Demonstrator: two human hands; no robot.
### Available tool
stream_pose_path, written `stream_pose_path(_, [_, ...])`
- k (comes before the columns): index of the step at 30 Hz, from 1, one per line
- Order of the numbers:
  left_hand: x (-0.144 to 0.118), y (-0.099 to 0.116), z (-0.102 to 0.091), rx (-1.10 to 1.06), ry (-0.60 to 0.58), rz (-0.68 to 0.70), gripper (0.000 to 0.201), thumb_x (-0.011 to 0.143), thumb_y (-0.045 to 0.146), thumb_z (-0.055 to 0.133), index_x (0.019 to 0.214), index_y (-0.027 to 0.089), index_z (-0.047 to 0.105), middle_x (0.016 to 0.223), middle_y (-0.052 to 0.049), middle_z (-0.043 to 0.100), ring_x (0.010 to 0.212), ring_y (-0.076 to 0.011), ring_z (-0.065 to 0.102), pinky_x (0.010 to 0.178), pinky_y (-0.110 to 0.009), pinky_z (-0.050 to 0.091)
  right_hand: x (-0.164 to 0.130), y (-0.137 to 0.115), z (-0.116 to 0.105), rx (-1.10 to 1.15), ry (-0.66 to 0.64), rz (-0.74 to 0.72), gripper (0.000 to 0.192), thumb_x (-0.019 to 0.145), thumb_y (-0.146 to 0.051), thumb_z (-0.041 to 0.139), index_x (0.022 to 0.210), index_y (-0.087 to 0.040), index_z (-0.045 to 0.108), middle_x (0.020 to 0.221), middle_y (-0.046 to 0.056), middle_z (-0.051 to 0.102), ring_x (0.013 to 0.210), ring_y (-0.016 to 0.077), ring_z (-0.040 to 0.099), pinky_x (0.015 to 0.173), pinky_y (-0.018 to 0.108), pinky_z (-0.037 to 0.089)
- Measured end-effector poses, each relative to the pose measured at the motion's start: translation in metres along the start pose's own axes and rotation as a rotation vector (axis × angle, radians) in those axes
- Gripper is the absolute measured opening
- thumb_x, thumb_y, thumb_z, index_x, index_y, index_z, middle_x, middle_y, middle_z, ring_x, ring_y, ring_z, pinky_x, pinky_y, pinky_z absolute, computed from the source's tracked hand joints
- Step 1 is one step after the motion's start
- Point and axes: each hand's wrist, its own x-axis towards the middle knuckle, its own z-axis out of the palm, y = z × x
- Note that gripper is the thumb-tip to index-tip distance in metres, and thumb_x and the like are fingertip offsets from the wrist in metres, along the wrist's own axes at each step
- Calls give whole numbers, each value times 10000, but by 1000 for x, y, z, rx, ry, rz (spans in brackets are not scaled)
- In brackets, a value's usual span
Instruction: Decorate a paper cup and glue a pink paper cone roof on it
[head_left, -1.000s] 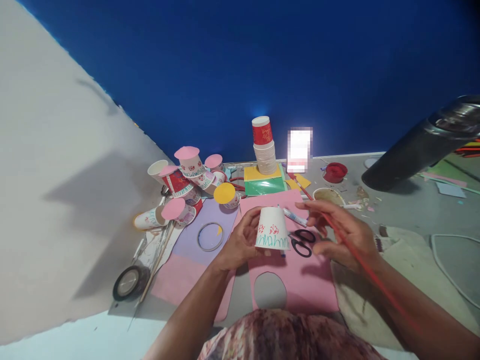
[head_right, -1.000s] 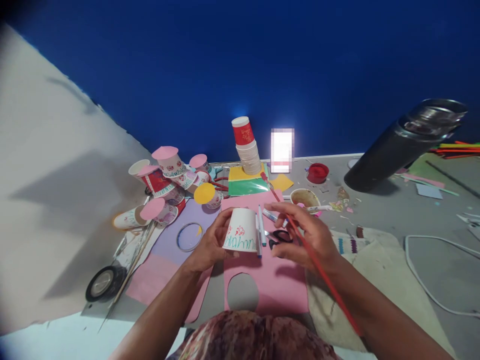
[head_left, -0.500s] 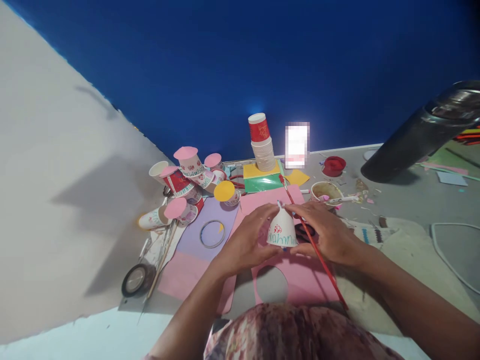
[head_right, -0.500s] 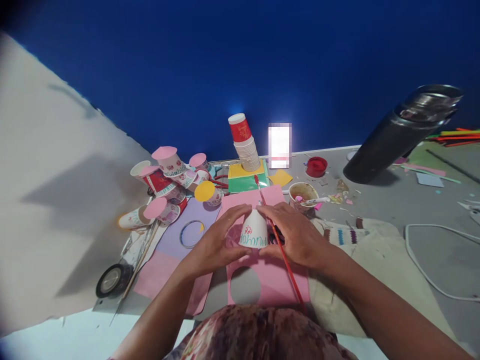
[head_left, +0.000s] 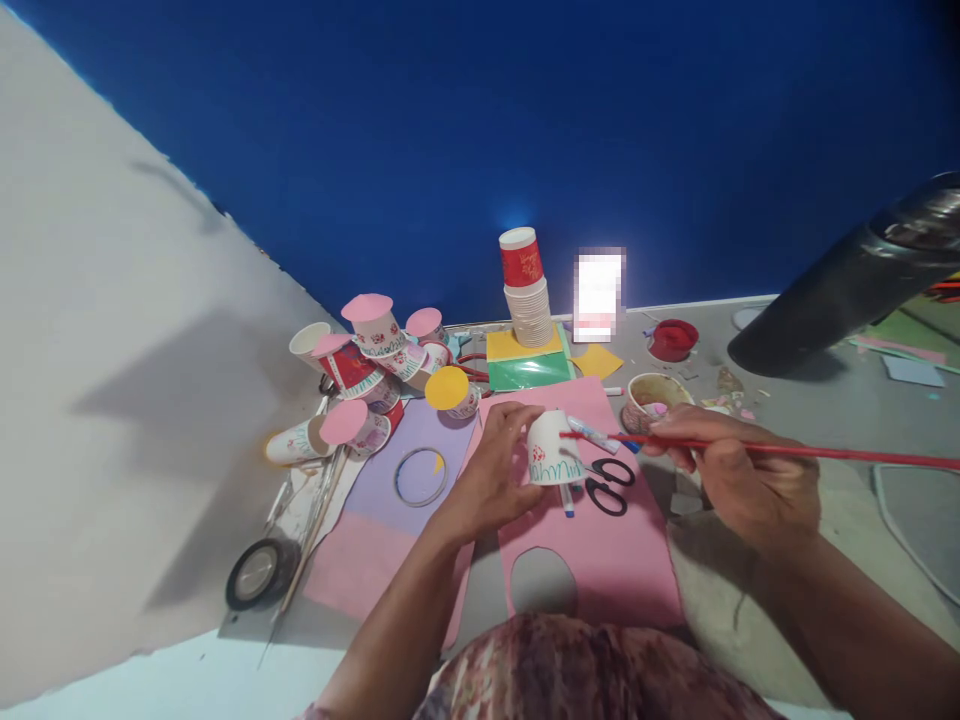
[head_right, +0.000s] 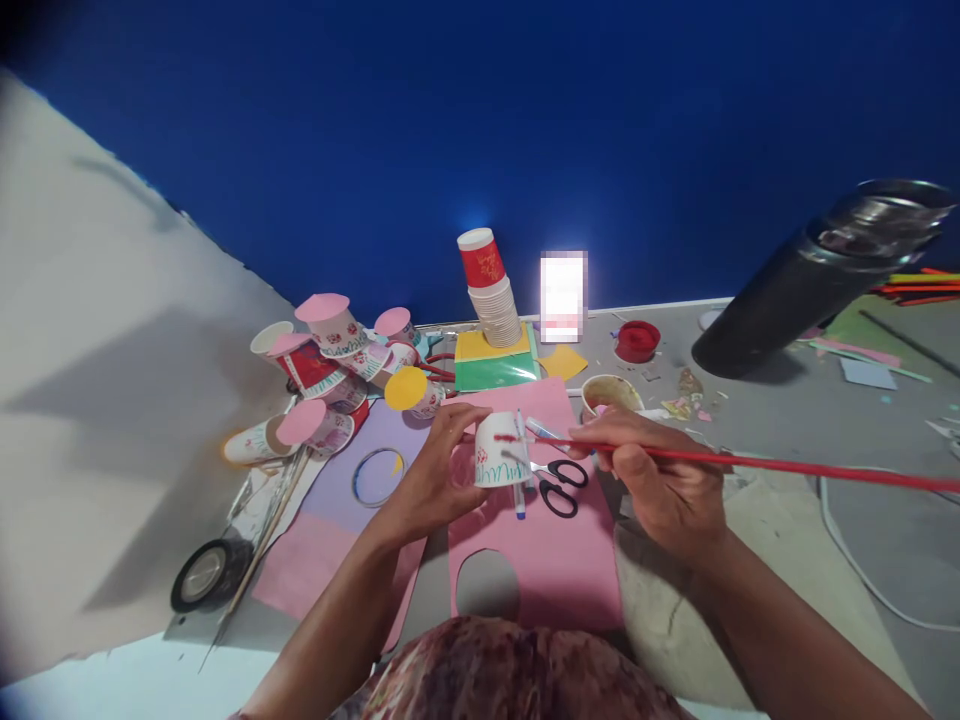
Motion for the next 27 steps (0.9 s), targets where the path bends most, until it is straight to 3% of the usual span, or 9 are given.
stream_pose_path(3, [-1, 0, 0, -9, -19, 6, 844, 682, 50, 767, 1438, 291, 480, 1378, -98, 483, 1357, -314, 486, 1187, -509, 460, 4, 0, -1, -66, -104, -92, 224, 1009, -204, 603, 1045, -274, 813, 866, 42, 811, 817, 228, 746, 836, 417, 591])
stream_pose_path(7, [-2, 0, 0, -33, -19, 16, 823, 713, 104, 810, 1442, 296, 478, 1367, -101, 492, 1336, -306, 501, 1167, -499, 478, 8, -2, -1, -107, -176, -123, 200, 928, -127, 680, 1001, -270, 799, 839, 36, 804, 780, 238, 753, 845, 433, 590])
stream_pose_path(12, [-2, 2, 0, -74, -37, 5, 782, 744, 231, 857, 1435, 289, 496, 1362, -109, 501, 1332, -317, 507, 1138, -498, 502, 9, -2, 0, -129, -175, -117, 212, 927, -134, 670, 1001, -288, 794, 832, 47, 803, 780, 263, 755, 807, 458, 599])
stream_pose_path(27, [-1, 1, 1, -75, -46, 15, 801, 726, 305, 900, 1425, 285, 509, 1344, -106, 527, 1303, -312, 528, 1124, -498, 507, 12, -6, 2, -173, -178, -147, 211, 933, -110, 652, 952, -282, 772, 820, 31, 799, 759, 241, 764, 821, 410, 612])
